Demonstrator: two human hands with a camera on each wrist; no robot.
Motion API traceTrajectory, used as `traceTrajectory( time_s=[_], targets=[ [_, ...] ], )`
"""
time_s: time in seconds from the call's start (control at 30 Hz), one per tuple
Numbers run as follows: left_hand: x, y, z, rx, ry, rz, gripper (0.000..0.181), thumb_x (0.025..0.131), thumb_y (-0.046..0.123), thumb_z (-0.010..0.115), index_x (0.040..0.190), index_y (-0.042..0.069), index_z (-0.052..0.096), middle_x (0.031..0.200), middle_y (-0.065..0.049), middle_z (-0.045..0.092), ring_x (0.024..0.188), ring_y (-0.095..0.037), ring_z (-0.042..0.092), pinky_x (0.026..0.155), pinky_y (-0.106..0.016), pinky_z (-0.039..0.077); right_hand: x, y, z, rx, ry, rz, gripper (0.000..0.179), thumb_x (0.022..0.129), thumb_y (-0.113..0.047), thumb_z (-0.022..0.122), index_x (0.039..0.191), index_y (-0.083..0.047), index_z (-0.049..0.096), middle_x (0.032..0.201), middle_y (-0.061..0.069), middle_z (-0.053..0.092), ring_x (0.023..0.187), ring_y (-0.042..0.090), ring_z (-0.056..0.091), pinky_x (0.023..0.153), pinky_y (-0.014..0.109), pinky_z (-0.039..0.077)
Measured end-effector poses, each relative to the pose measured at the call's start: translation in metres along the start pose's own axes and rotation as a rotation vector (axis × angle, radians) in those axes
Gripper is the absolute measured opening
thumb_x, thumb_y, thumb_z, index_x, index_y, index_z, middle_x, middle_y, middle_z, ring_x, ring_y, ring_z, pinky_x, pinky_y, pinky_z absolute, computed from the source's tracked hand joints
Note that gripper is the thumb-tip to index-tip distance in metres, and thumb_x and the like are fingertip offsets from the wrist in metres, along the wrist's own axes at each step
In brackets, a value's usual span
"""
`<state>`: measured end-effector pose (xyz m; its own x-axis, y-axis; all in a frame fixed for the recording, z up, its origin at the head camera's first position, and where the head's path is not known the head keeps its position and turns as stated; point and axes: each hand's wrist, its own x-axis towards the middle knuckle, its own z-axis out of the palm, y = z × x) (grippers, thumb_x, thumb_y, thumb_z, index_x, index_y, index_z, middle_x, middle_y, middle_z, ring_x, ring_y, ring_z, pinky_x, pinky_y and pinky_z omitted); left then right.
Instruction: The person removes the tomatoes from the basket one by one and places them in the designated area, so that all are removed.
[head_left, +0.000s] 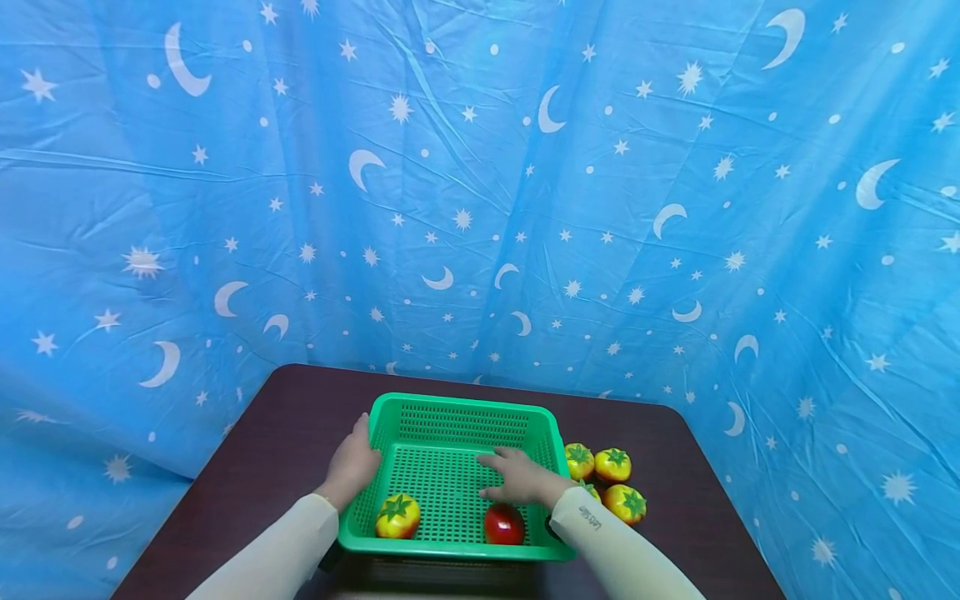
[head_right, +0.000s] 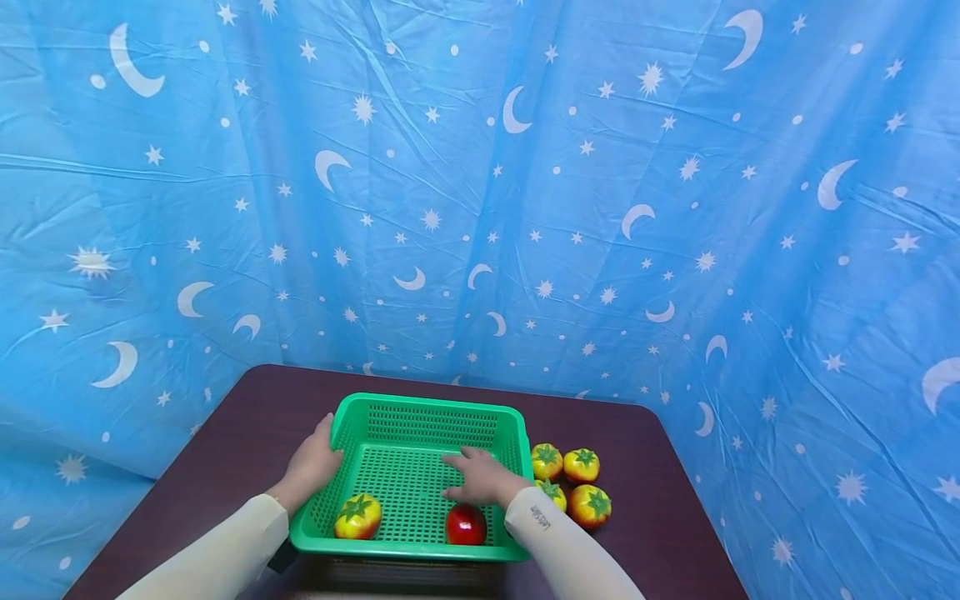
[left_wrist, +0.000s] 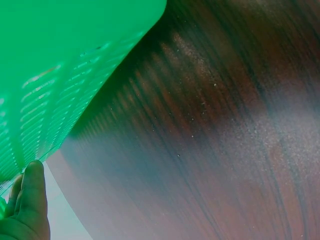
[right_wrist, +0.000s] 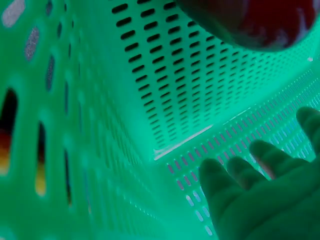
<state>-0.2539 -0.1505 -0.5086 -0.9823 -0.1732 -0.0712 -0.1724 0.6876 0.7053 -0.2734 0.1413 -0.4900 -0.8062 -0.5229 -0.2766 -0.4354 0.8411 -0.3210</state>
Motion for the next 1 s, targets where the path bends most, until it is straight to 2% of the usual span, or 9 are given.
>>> traceTrajectory(
  time_s=[0.3, 0.4, 0.57, 0.8, 1.0],
  targets=[
    [0.000, 0.000, 0.000, -0.003, 0.000, -0.003, 0.075, 0.090, 0.003, 0.050, 0.150, -0.004, 0.005, 0.146, -0.030, 0.032, 0.128, -0.046, 0.042, 0.102, -0.060, 0.038, 0.005, 0.004, 0.014, 0.022, -0.103, 0.016, 0.061, 0.086, -0.044, 0.063, 0.141, -0.027, 0.043, 0.147, 0.003, 0.040, 0.135, 0.026, 0.037, 0.102, 0.049, 0.044],
    [0.001, 0.000, 0.001, -0.004, 0.001, -0.004, 0.075, 0.089, 0.004, 0.050, 0.150, -0.003, 0.006, 0.147, -0.029, 0.031, 0.129, -0.046, 0.041, 0.103, -0.060, 0.037, 0.004, 0.002, 0.012, 0.023, -0.129, 0.010, 0.058, 0.088, -0.045, 0.060, 0.140, -0.026, 0.045, 0.145, 0.000, 0.044, 0.137, 0.025, 0.036, 0.103, 0.048, 0.043],
    [0.002, 0.001, 0.001, -0.008, 0.001, -0.006, 0.076, 0.089, 0.004, 0.050, 0.150, -0.003, 0.006, 0.147, -0.029, 0.031, 0.129, -0.046, 0.041, 0.104, -0.059, 0.036, 0.000, -0.001, 0.004, 0.007, -0.170, 0.010, 0.053, 0.088, -0.047, 0.059, 0.134, -0.023, 0.052, 0.139, -0.002, 0.051, 0.131, 0.022, 0.043, 0.101, 0.045, 0.045],
    [0.000, 0.001, 0.000, 0.000, 0.003, -0.003, 0.074, 0.090, 0.004, 0.048, 0.150, -0.003, 0.005, 0.146, -0.030, 0.033, 0.128, -0.045, 0.042, 0.102, -0.059, 0.038, -0.005, -0.002, -0.005, 0.055, -0.268, -0.014, 0.051, 0.083, -0.042, 0.068, 0.128, -0.020, 0.057, 0.125, -0.002, 0.060, 0.113, 0.016, 0.056, 0.087, 0.034, 0.051],
    [-0.003, 0.003, -0.003, 0.004, 0.007, -0.001, 0.073, 0.089, 0.004, 0.048, 0.149, -0.005, 0.007, 0.142, -0.032, 0.037, 0.126, -0.046, 0.044, 0.100, -0.059, 0.040, -0.007, 0.000, -0.005, 0.092, -0.310, -0.010, 0.049, 0.080, -0.038, 0.071, 0.124, -0.018, 0.060, 0.113, -0.004, 0.062, 0.095, 0.006, 0.057, 0.074, 0.026, 0.050]
  ],
)
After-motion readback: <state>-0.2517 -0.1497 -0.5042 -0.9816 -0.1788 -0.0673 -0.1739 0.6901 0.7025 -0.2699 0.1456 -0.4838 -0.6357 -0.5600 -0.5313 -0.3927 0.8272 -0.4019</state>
